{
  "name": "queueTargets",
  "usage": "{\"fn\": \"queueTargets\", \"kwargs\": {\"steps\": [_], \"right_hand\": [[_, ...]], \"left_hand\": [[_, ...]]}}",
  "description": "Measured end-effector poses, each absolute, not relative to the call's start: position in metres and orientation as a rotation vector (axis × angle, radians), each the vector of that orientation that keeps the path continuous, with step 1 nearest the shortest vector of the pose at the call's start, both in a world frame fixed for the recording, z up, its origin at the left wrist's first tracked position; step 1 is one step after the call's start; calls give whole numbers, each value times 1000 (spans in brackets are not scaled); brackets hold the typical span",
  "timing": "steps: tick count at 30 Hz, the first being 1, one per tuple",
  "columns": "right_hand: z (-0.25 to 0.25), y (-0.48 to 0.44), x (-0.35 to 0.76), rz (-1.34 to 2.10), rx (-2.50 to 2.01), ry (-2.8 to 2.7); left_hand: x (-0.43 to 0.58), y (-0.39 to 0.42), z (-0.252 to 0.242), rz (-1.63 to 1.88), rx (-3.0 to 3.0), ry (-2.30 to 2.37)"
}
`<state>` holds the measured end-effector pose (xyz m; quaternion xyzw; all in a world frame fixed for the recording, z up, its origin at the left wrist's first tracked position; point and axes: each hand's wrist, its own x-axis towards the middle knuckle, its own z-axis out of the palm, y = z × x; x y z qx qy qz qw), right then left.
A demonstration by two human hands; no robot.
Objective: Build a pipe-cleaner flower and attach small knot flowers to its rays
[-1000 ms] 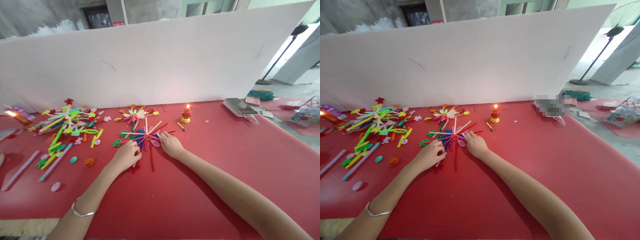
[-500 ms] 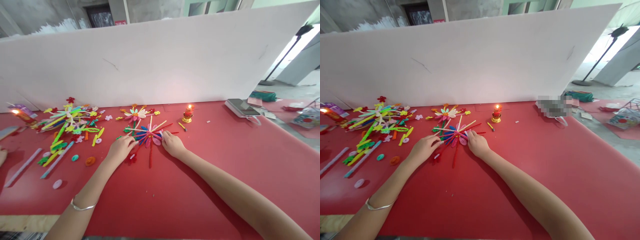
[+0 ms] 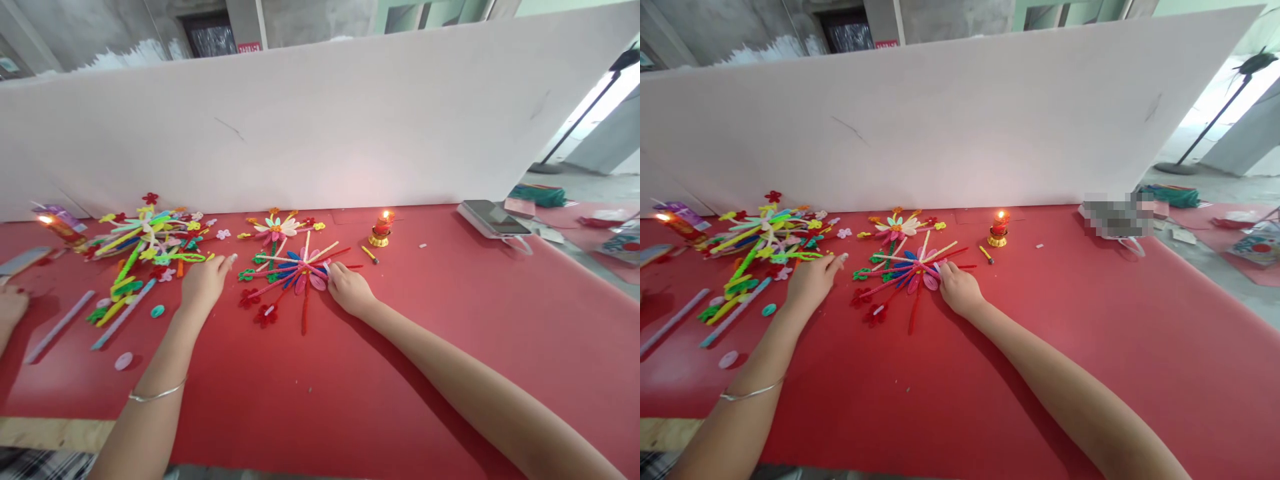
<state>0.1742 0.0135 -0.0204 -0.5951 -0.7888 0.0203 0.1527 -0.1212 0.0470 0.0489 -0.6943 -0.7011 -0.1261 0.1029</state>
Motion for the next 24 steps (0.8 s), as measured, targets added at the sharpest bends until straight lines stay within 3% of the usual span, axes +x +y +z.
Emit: {"fn": "queueTargets", "kwargs": {"steps": [7, 15, 24], "right_hand": [[-23, 14, 175, 39, -1693, -2262], [-24, 15, 174, 24, -1690, -2279], [-26, 16, 175, 14, -1684, -2294]], "left_hand": [[-177, 54, 47, -272, -1664, -2316], [-234, 70, 20, -53, -1801, -2321], [-240, 71, 23, -50, -1690, -2414]]}}
